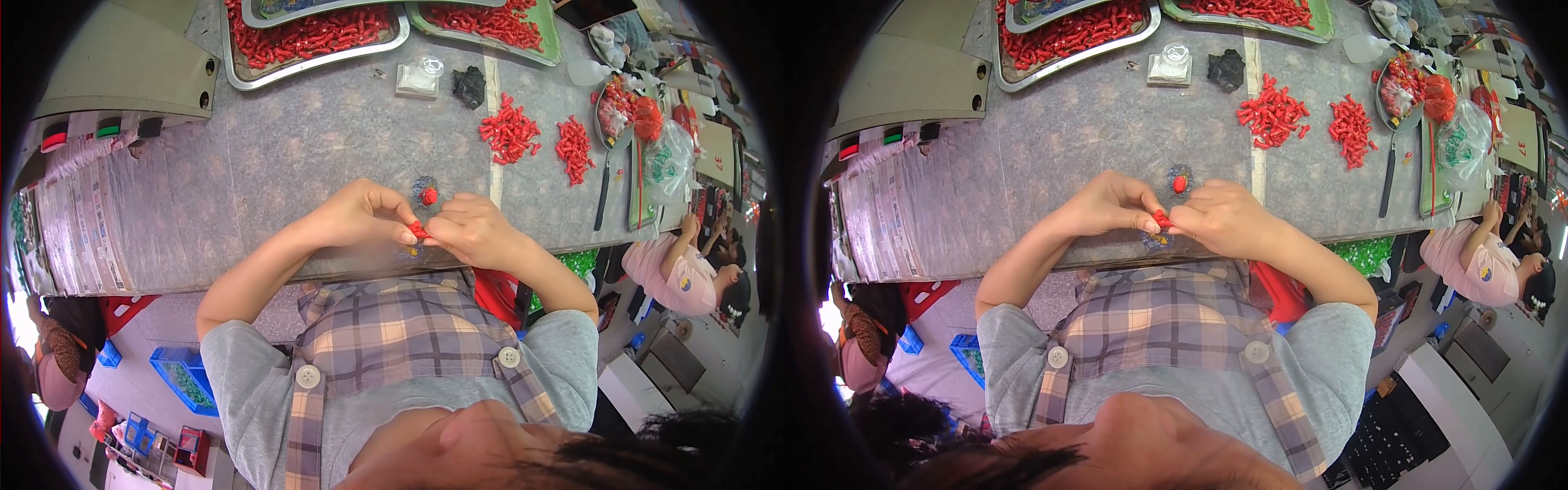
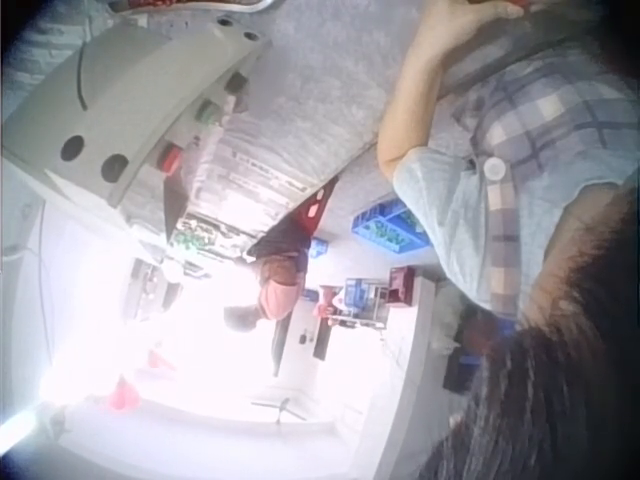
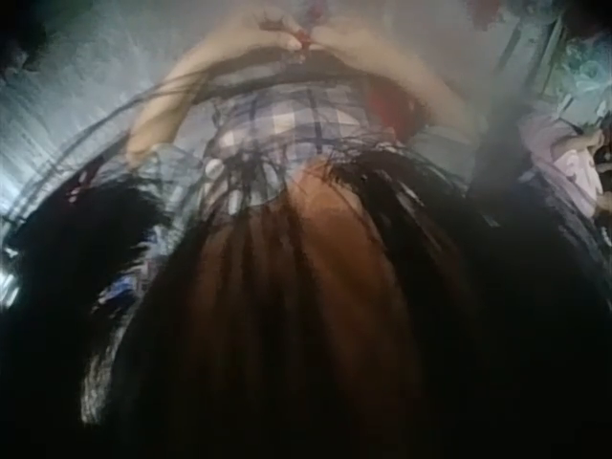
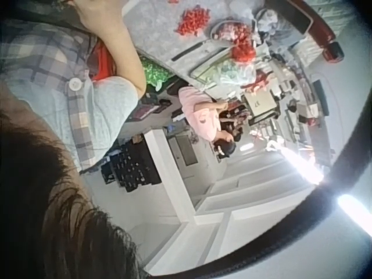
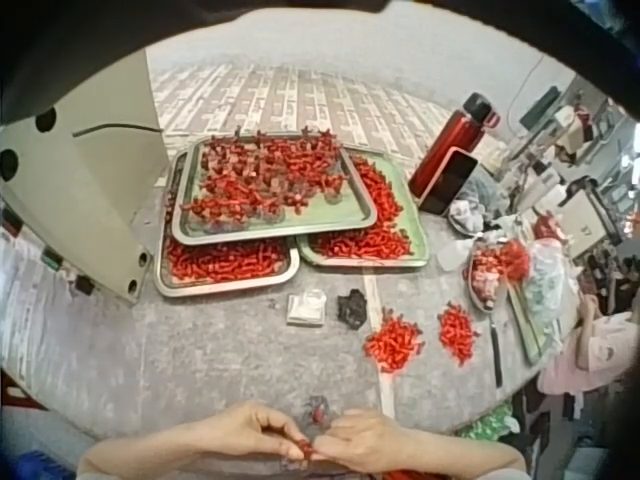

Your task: The person assembles plastic toy figurines by hand, taking small components from trays and piles and attaching them to figurine bodies.

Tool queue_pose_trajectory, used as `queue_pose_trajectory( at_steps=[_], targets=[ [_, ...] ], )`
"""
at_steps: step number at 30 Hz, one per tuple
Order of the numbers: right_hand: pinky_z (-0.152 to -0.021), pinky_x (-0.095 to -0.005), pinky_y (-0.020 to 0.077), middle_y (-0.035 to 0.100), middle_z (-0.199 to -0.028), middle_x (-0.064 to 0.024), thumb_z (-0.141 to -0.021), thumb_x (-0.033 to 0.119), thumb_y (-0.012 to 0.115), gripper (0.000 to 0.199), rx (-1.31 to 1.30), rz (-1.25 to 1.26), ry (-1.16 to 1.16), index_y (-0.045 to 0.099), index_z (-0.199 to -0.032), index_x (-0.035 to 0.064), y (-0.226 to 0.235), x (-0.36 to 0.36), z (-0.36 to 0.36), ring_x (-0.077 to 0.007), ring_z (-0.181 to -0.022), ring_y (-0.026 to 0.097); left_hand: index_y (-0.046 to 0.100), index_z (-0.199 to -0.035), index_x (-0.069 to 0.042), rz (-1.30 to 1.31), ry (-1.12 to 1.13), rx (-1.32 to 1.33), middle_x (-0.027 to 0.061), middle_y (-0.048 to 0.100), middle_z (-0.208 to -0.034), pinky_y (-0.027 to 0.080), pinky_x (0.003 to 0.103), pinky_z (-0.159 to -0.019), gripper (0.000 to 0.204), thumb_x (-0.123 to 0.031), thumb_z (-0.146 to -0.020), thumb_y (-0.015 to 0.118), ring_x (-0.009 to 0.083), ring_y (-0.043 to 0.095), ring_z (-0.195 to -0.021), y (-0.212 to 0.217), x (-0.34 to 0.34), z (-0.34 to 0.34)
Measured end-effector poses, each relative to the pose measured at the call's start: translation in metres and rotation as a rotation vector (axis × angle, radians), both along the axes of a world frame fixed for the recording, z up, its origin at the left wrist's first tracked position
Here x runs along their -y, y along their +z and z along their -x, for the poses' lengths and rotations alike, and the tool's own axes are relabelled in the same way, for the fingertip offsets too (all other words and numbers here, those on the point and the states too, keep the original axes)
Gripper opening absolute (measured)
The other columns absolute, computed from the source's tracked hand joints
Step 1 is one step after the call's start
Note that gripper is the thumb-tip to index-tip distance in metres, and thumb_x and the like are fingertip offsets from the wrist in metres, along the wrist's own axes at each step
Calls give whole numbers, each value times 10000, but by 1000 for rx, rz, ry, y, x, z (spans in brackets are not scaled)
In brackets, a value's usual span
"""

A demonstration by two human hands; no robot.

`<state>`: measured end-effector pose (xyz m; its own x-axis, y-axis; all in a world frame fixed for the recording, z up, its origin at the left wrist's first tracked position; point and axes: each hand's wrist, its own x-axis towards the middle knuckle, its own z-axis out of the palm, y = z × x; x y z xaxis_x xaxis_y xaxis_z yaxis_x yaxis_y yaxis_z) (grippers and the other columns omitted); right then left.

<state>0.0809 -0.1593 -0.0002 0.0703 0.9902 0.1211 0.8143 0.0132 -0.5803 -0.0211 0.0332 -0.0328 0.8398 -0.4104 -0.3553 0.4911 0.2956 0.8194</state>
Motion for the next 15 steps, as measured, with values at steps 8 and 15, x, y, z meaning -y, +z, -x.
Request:
queue_pose_trajectory(
  at_steps=[8, 15],
  targets=[
    [-542, -318, 395, 513, -593, -7, -759, 213, 641, 209, -1, -3, -2, 479, -679, 107, 0, 0, 0, -190, -583, 522, 668, -857, -12, 6, -5, -12, 12, 659, -786, 448, 221, -718, 142, -79, -736, 703, 61, 578, -763, 0, 0, 0],
    [-549, -318, 400, 508, -585, -12, -763, 217, 640, 211, -4, -1, -8, 481, -679, 108, 0, 1, 2, -192, -586, 525, 668, -858, -17, 2, -9, -9, 9, 659, -790, 445, 223, -724, 145, -85, -736, 705, 60, 575, -769, 0, 0, 0]
  ],
)
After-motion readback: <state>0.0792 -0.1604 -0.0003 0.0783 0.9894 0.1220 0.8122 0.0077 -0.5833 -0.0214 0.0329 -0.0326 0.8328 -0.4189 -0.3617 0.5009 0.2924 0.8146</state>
